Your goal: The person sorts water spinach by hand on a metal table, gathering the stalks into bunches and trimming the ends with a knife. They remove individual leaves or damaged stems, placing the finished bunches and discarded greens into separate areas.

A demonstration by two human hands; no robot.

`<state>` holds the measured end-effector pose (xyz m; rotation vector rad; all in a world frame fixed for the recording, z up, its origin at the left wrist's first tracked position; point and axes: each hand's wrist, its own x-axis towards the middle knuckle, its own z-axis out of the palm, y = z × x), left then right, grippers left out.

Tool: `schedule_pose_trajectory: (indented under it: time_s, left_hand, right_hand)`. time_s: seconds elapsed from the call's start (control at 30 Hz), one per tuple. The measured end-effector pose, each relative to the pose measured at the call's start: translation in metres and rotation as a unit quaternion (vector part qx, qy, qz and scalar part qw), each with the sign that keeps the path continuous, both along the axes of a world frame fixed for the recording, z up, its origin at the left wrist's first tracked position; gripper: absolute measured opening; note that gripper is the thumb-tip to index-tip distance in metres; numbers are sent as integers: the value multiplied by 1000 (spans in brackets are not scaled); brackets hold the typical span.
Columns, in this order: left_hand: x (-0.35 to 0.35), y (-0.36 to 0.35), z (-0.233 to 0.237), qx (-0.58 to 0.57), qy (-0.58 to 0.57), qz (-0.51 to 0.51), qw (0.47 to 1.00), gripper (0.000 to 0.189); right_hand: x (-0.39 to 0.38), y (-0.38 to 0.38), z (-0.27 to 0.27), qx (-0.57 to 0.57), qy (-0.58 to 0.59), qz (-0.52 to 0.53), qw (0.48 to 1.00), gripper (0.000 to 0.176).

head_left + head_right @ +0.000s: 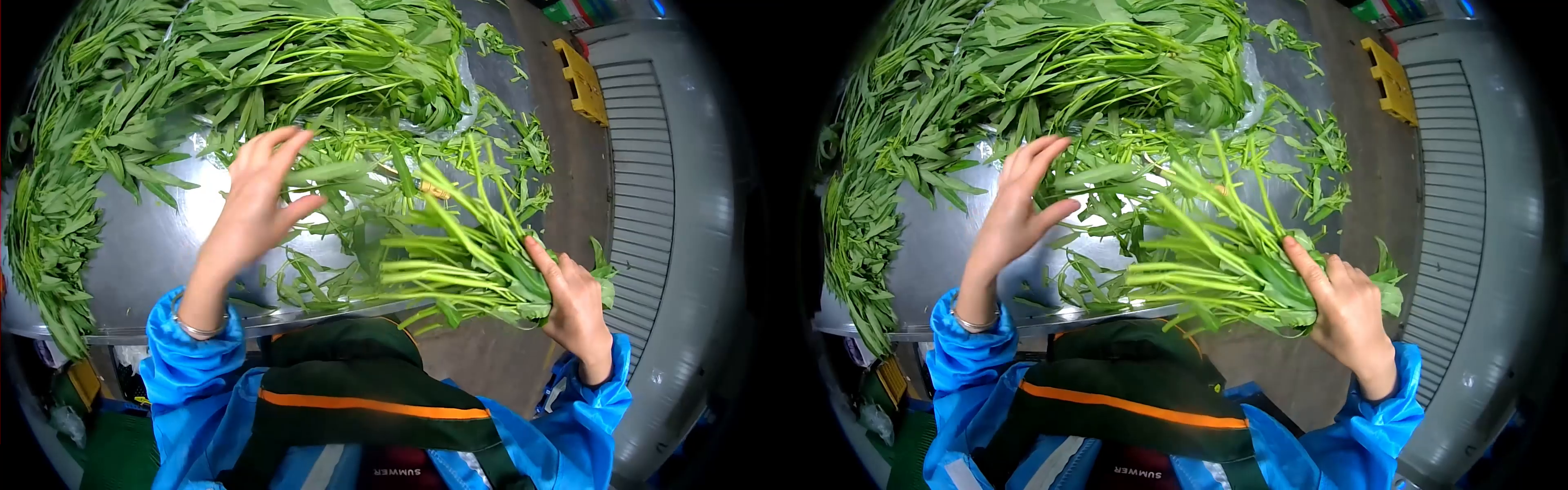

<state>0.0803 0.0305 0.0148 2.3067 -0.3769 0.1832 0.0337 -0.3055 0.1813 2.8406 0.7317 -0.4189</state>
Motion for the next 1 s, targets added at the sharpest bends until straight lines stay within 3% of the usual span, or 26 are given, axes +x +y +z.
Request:
schedule_pose_trajectory:
  time_s: [0.03, 0.07, 0.1, 0.13, 0.17, 0.2, 0.27, 0.3, 0.37, 0.43, 0.53, 0.6, 0.73, 0.83, 0.93, 1.0]
  left_hand:
    - [3, -8, 5, -63, -50, -76, 994, 53]
    - [6, -24, 7, -187, -28, -178, 966, 47]
    - [2, -41, 18, -265, 118, -246, 925, 44]
    - [0, -59, 21, -224, 126, -279, 925, 40]
    - [-1, -67, 24, -271, 30, -292, 917, 37]
    - [-3, -73, 19, -260, 28, -298, 918, 30]
    - [0, -71, 20, -258, 97, -290, 917, 25]
    - [-2, -73, 18, -307, 132, -266, 904, 24]
    - [-6, -77, 13, -400, 198, -213, 869, 22]
    - [-1, -68, 9, -389, 240, -256, 852, 23]
    - [0, -59, 15, -362, 296, -254, 846, 25]
    - [0, -59, 17, -351, 302, -218, 859, 26]
    - [2, -53, 17, -290, 262, -202, 898, 18]
    - [9, -44, -5, -236, 52, -69, 968, 12]
    - [13, -22, 4, -343, 78, 102, 930, 8]
    - [4, -31, 20, -258, 10, -18, 966, 6]
  right_hand:
    - [1, 2, -2, 35, -3, -5, 999, 81]
    - [2, 2, -5, 73, 0, -9, 997, 80]
    - [3, 3, -10, 111, 4, -13, 994, 80]
    - [5, 4, -12, 148, 8, -15, 989, 80]
    - [5, 3, -12, 150, 32, -33, 988, 79]
    - [6, 3, -13, 182, 55, -58, 980, 79]
    - [5, 2, -17, 245, 102, -113, 957, 79]
    - [4, 2, -17, 280, 195, -184, 922, 82]
    - [3, 0, -24, 320, 274, -212, 882, 88]
    - [5, -3, -33, 364, 326, -233, 841, 88]
    - [6, -2, -38, 379, 350, -248, 820, 87]
    - [8, 0, -39, 355, 333, -258, 835, 86]
    - [9, 7, -36, 312, 279, -253, 872, 85]
    - [9, 7, -35, 271, 262, -245, 893, 83]
    - [4, 2, -40, 286, 228, -295, 883, 85]
    - [2, 5, -42, 302, 205, -300, 881, 84]
